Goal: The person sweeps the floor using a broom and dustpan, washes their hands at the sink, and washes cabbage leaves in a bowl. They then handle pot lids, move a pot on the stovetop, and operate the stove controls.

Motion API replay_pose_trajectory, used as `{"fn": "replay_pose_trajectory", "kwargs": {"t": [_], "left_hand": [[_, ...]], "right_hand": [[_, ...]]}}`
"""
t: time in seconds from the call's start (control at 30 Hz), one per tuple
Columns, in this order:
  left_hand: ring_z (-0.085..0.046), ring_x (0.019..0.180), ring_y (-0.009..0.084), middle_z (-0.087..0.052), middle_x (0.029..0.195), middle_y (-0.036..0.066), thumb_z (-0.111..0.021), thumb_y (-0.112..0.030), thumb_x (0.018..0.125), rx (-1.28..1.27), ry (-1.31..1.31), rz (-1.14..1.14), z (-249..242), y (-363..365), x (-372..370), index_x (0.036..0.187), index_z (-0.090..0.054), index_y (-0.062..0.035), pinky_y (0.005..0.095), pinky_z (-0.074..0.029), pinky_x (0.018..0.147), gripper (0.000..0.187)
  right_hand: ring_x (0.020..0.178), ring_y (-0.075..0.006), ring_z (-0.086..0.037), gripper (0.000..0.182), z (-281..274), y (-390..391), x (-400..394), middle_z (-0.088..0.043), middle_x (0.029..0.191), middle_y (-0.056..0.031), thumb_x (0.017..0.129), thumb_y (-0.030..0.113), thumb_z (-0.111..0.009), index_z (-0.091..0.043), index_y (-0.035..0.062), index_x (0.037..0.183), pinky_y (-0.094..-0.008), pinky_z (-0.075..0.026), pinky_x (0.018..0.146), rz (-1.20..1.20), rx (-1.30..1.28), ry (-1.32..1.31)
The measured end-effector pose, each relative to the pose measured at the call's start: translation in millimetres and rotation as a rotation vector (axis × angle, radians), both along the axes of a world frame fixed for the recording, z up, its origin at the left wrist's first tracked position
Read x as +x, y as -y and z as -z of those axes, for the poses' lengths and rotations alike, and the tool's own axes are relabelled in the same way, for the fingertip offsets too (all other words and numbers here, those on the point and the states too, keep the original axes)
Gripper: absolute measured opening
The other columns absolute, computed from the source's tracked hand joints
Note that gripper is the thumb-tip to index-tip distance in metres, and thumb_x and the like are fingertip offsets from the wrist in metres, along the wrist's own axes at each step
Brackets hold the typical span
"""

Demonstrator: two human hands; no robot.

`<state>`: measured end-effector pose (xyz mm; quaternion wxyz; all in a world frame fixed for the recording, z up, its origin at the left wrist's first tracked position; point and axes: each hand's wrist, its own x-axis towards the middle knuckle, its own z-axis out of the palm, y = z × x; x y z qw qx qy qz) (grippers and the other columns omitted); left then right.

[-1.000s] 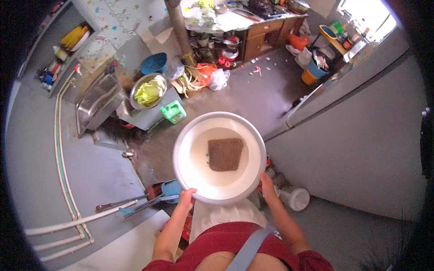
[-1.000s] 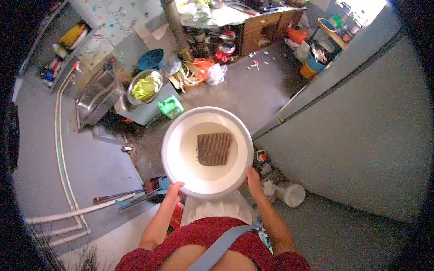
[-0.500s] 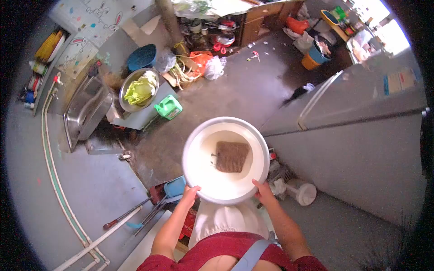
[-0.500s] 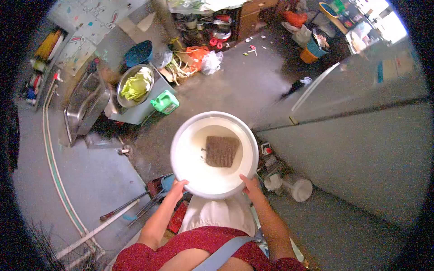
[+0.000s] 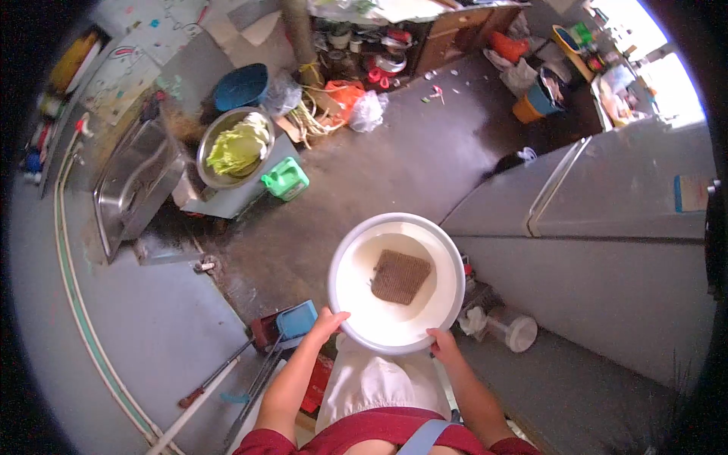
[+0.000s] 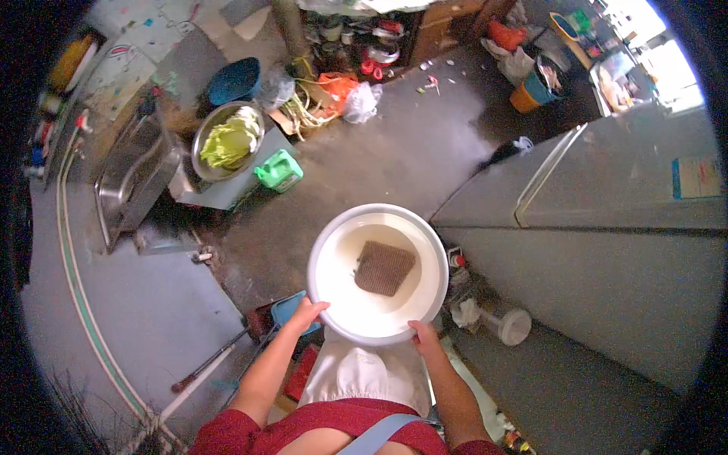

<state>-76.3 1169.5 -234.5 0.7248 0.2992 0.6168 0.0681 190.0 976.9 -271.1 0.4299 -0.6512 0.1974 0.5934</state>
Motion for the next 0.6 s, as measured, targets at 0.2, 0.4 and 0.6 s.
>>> {"fn": "replay_pose_trajectory", "kwargs": {"t": [0.2,0.4,0.6], "left_hand": [[-0.060,0.070,0.0190,-0.062,0.087,0.013,-0.058,-0.012,0.064,0.005,-0.018,0.187,69,-13,-9,0.097,-0.057,0.0057,0.0292,-0.047,0.049,0.038],[-0.059,0.077,0.0224,-0.059,0.089,0.014,-0.061,-0.011,0.063,0.097,-0.033,0.188,95,-8,0,0.103,-0.051,0.0069,0.0326,-0.048,0.063,0.045],[-0.056,0.081,0.0211,-0.056,0.097,0.011,-0.058,-0.007,0.063,-0.002,0.014,0.062,159,38,12,0.112,-0.044,0.0004,0.0322,-0.046,0.061,0.051]], "right_hand": [[0.066,-0.0140,-0.055,0.033,35,14,-30,-0.057,0.085,-0.0033,0.071,0.015,-0.063,-0.053,0.0053,0.101,-0.0259,-0.042,0.049,0.080,0.003,0.041],[0.074,-0.0160,-0.054,0.044,83,34,-38,-0.057,0.091,-0.0038,0.071,0.019,-0.067,-0.048,0.0065,0.108,-0.0273,-0.043,0.052,0.092,-0.055,0.071],[0.080,-0.0187,-0.055,0.050,128,58,-25,-0.057,0.097,-0.0077,0.069,0.024,-0.070,-0.046,0.0052,0.109,-0.0306,-0.045,0.056,0.108,-0.151,0.175]]}}
